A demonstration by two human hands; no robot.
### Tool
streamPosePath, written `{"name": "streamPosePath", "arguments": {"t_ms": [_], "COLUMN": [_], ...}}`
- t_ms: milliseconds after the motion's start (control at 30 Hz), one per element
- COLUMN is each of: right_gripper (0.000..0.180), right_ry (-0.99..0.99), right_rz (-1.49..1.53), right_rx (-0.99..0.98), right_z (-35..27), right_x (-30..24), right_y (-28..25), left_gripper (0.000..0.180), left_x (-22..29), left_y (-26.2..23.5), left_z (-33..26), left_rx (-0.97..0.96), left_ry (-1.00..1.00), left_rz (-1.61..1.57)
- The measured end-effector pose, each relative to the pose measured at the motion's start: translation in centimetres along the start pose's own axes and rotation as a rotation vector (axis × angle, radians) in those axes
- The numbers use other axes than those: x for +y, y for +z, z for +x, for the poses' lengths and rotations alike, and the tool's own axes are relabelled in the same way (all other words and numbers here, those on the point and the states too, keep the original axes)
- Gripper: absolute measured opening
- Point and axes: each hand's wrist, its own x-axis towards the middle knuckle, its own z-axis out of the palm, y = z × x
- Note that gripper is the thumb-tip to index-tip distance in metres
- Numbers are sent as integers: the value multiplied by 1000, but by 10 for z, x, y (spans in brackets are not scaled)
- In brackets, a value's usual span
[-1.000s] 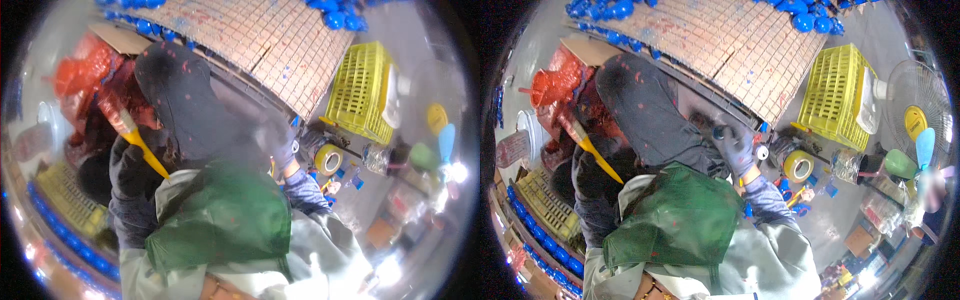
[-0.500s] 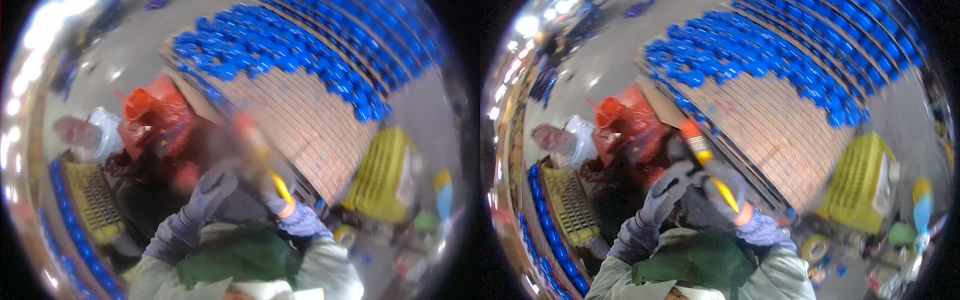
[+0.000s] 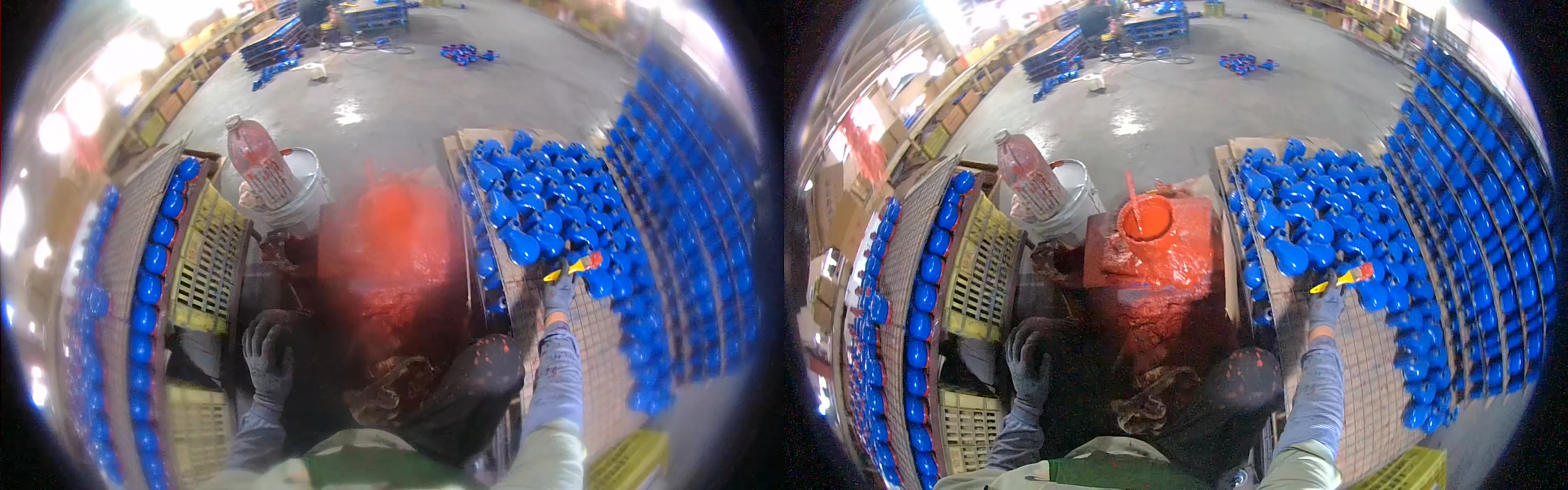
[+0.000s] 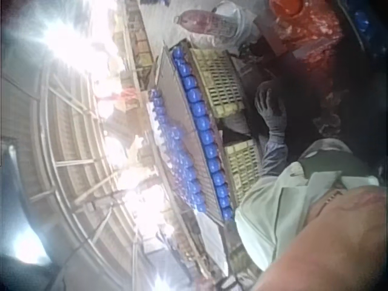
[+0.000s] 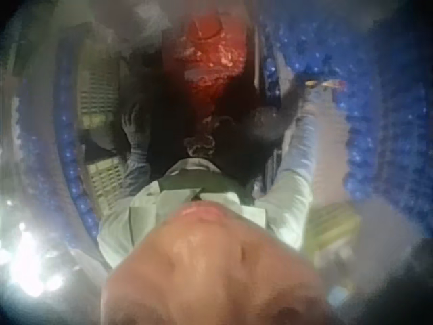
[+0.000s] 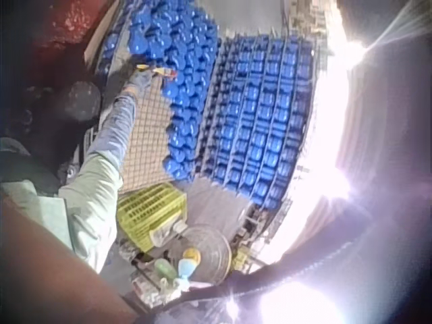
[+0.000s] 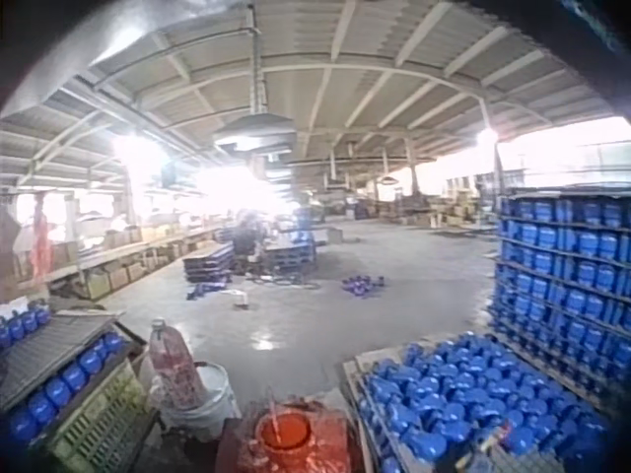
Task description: The person paints blue metal industrial pipe fittings red with a brush, applying the paint from a paint vessel.
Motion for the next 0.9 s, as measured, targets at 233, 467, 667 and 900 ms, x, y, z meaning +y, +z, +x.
{"name": "streamPosePath", "arguments": {"t_ms": [233, 467, 667, 900], "right_gripper": [48, 38, 37, 50], "right_ry": [39, 80, 41, 88], "right_rz": [-224, -223, -104, -267], "right_rx": [71, -117, -71, -199], "right_z": [16, 21, 32, 39], "right_x": [25, 19, -5, 26], "right_y": [32, 2, -14, 14], "left_gripper": [41, 42, 42, 41], "left_x": [-5, -17, -16, -12], "left_y": [-10, -8, -8, -7], "left_z": [2, -4, -10, -5], "left_rx": [33, 53, 37, 30], "left_ry": [-3, -36, -73, -51], "left_rz": [-41, -41, -17, -43]}}
